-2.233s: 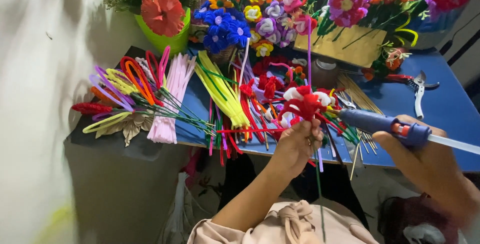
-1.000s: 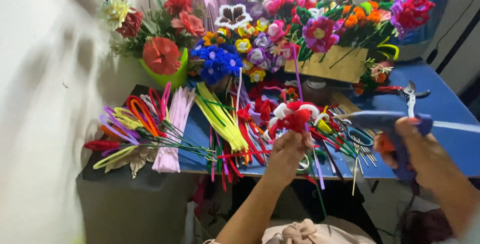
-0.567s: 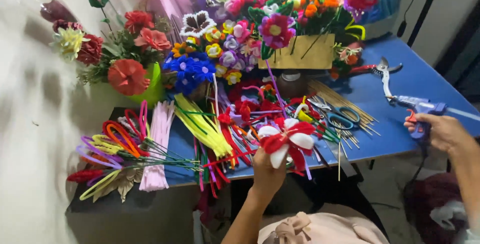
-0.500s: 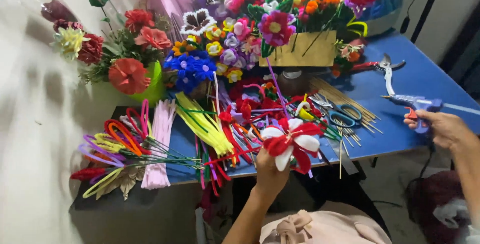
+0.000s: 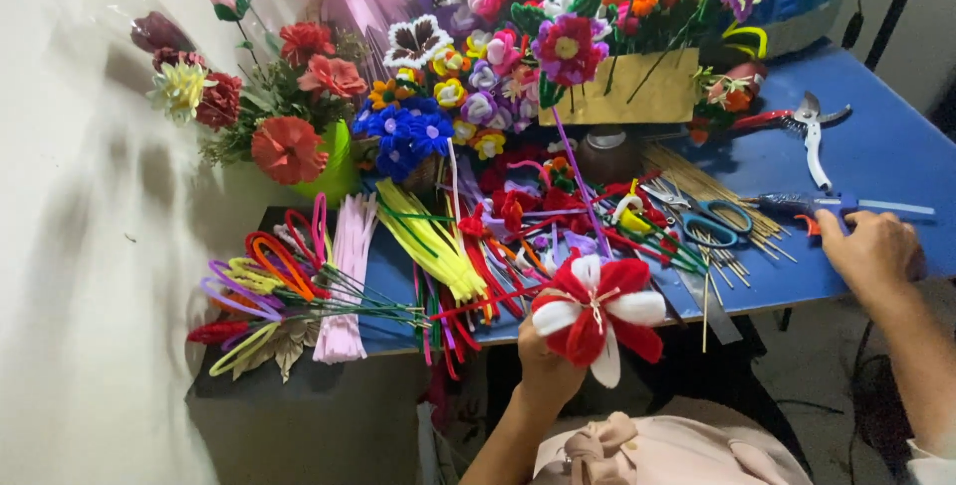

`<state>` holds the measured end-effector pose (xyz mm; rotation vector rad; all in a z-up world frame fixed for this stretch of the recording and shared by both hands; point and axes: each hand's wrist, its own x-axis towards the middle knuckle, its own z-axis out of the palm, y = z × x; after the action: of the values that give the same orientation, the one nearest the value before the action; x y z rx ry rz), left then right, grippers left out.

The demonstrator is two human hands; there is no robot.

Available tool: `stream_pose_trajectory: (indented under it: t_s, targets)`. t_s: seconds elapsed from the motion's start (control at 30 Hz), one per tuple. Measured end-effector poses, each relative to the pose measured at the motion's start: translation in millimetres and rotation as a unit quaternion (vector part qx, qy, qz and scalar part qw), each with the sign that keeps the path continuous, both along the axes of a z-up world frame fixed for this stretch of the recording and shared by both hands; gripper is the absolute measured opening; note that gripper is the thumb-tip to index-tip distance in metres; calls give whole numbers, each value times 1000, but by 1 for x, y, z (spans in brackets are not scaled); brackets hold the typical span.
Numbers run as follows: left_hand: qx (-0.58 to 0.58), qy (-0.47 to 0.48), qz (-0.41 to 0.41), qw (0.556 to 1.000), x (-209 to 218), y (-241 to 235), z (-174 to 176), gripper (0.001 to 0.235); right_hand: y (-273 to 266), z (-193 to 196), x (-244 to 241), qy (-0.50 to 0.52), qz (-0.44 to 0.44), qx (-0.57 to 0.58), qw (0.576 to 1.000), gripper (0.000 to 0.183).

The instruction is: The person is using a hot glue gun to attach a red and white fabric flower head to a green pipe cleaner stem at a craft station.

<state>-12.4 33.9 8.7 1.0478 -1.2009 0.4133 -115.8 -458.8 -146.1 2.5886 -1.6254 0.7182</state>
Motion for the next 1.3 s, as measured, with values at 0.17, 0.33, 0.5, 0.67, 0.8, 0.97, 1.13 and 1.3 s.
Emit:
stream_pose_trajectory:
  t_s: [0.17,0.33,0.5,0.67,0.8,0.97,1.13,1.3]
  targets:
    - [-8,150,-67,986,-2,-4,-15,12,20,-2,-16,-26,39,-46,998,58]
    - [7,280,-78,957,0,-11,-21,32,14,-12,-21,-14,63,-68,996,61]
    - [29,491,-54,869,19,-20,-32,43,48,3,-41,-23,37,-297,954,41]
    - [-50,548,-151,821,27,-32,-42,40,225,113,-62,-239,304,-31,922,26]
    - [3,553,-99,827,24,-40,-55,27,310,108,-60,-251,466,263,806,44]
    - [19,527,-86,845,14,-29,-39,20,347,106,-43,-297,426,359,775,34]
    - [46,492,-72,866,10,-19,-29,15,351,92,-38,-347,411,394,745,29]
    - [42,404,-137,903,3,-12,-26,13,352,79,-39,-389,428,383,720,28]
